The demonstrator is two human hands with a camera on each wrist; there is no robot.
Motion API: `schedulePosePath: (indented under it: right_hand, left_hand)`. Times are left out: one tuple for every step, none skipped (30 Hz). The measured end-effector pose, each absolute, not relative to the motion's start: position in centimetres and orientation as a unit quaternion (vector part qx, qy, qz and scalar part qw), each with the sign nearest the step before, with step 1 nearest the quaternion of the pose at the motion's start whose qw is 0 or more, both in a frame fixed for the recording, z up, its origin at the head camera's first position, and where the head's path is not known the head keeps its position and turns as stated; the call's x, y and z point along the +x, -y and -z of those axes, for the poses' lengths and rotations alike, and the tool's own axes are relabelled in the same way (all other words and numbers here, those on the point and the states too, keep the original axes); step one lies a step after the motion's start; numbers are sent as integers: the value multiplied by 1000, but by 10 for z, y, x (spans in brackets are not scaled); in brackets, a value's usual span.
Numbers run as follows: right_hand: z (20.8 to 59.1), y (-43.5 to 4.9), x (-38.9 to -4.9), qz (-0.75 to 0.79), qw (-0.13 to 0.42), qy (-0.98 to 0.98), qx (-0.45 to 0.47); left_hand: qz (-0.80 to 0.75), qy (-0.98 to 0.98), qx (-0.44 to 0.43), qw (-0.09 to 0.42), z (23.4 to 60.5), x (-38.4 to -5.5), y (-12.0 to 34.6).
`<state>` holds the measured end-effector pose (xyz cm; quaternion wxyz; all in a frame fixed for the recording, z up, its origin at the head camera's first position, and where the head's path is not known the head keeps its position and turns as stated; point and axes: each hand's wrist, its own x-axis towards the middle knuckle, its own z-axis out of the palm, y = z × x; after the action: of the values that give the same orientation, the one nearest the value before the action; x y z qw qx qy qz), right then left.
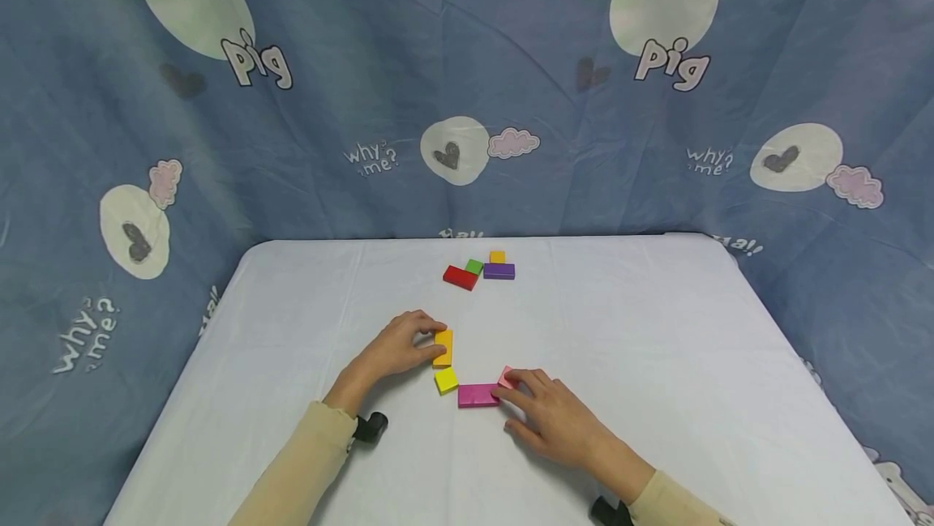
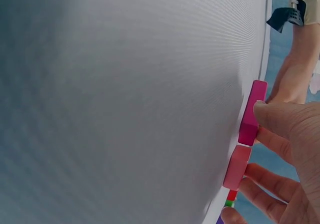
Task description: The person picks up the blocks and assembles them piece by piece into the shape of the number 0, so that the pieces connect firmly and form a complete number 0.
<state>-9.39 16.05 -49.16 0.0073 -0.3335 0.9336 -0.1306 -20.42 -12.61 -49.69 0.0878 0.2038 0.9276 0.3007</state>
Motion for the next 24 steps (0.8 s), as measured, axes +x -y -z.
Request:
schedulePosePath:
  right_hand:
    - [492, -161, -94, 132, 7, -933, -334]
    - [492, -161, -94, 133, 6, -933, -334]
    - [492, -161, -94, 133, 6, -933, -334]
    - [492, -161, -94, 133, 6, -933, -334]
    - [493, -161, -94, 133, 6, -933, -334]
    - [493, -161, -94, 133, 5, -933, -335]
    - [493, -161, -94, 132, 4, -933, -336]
    - [493, -161, -94, 132, 1, -932, -337]
    - [494, -161, -94, 132, -1, -932, -338]
    - [494, -161, -94, 132, -4, -931, -339]
    - [494, -161, -94, 132, -7, -931, -340]
    - [494, -161, -94, 133, -9, -930, -342]
    - [494, -161, -95, 134, -10, -930, -343]
    - [494, -161, -95, 135, -11, -930, -343]
    - [494, -161, -95, 136, -10, -930, -342]
    - [494, -161, -95, 136, -9, -930, -342]
    - [494, -161, -95, 136, -9, -930, -342]
    - [494, -161, -95, 136, -11, -930, -343]
    - [494, -161, -95, 135, -10, -930, -343]
    - [494, -161, -95, 135, -10, -930, -343]
    - [494, -161, -95, 134, -10, -930, -343]
    - [493, -161, -95, 134, -10, -929, -344]
    - [493, -162, -95, 137, -12, -929, -345]
    - [492, -163, -95, 143, -14, -928, -344]
  left_hand:
    - [-300, -928, 204, 89, 497, -204, 126]
    - [-300, -928, 204, 89, 496, -204, 126]
    - [-299, -928, 203, 90, 496, -203, 126]
    - [-297, -929, 203, 90, 496, -203, 126]
    - [-296, -929, 202, 90, 496, -203, 126]
    - [-296, -929, 202, 92, 496, -203, 126]
    - [-295, -929, 203, 91, 496, -202, 126]
    - [-294, -929, 205, 91, 496, -202, 126]
    - [-294, -929, 206, 90, 496, -202, 126]
    - [-293, -929, 207, 89, 496, -202, 126]
    - [-294, -929, 209, 88, 496, -202, 126]
    - [-295, -928, 209, 87, 496, -202, 125]
    - [-294, -928, 209, 87, 496, -202, 125]
    - [-295, -928, 209, 86, 496, -202, 125]
    - [-295, -929, 208, 86, 495, -202, 125]
    - [-297, -928, 206, 86, 496, -202, 125]
    - [-298, -928, 205, 85, 496, -202, 126]
    - [-301, -928, 204, 83, 497, -201, 127]
    - [-303, -928, 203, 78, 497, -200, 128]
    - [-305, -927, 204, 71, 498, -198, 129]
    - [-306, -927, 208, 61, 498, -195, 130]
    - [-307, -926, 213, 51, 498, -192, 131]
    - [-303, -926, 220, 40, 497, -187, 132]
    - [-298, -926, 230, 28, 496, -182, 133]
